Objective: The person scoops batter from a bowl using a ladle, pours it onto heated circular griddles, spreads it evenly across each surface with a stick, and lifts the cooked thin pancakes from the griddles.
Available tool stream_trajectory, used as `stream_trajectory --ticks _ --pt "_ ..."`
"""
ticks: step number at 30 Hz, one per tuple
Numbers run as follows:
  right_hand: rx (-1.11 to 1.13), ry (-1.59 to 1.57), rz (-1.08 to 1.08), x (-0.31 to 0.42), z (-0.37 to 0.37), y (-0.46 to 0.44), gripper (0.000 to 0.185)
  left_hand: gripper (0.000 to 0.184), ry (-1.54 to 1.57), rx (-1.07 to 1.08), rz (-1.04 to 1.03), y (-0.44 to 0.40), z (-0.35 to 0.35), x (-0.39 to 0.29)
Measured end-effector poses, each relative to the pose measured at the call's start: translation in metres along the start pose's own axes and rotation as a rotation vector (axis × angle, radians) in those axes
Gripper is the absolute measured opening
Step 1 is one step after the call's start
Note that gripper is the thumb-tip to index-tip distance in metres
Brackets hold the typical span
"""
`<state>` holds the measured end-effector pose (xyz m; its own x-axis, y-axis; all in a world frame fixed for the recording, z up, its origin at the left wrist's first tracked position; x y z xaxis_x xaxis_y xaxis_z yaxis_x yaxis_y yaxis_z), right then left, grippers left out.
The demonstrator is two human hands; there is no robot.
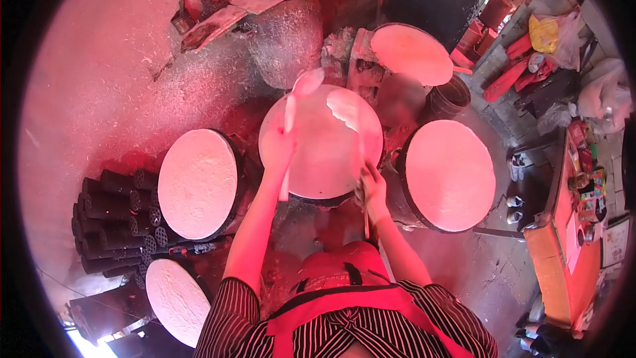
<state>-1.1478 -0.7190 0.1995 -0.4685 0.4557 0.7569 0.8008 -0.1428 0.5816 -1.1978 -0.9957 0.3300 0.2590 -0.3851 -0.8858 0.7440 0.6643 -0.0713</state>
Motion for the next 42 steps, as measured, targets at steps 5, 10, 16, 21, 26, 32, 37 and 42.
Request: stream_trajectory --ticks 5,10,16,21,26,32,37,42 --pt "-0.233 -0.041 0.124 -0.055 0.021 0.036 0.044 0.040 0.385 0.231 0.326 0.069 0.044 0.072" --pt "-0.055 0.119 0.203 -0.051 -0.068 0.000 0.046 0.060 0.752 0.331 0.561 0.145 0.099 0.076" --pt "0.264 0.317 0.020 -0.006 -0.064 0.042 0.051 0.082 0.945 0.382 0.590 0.201 0.138 0.091" --pt "-0.015 0.300 0.223 -0.013 0.022 -0.007 0.045 0.067 0.605 0.267 0.633 0.229 0.153 0.140" --pt "0.231 0.432 0.149 -0.023 -0.048 -0.007 0.049 0.054 0.583 0.201 0.680 0.248 0.151 0.151" --pt "0.488 0.645 -0.066 0.026 -0.029 0.043 0.048 0.045 0.576 0.052 0.701 0.270 0.141 0.150" --pt "0.268 0.653 0.049 0.072 0.028 -0.027 0.048 0.038 0.581 -0.111 0.753 0.296 0.131 0.142" --pt "0.499 0.730 -0.094 0.065 -0.032 -0.058 0.050 0.044 0.598 -0.276 0.795 0.322 0.111 0.139"
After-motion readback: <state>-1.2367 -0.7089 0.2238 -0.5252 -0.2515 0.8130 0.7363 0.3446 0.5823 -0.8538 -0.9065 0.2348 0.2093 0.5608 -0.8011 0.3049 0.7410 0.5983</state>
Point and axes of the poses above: each hand's wrist, its own y-axis away from the middle knuckle, its own z-axis out of the back of the hand, x = y × z, the point moved 8 cm from there along -y, towards the middle knuckle, and after that the axes turned 15 degrees about -x, right-handed, at the moved point
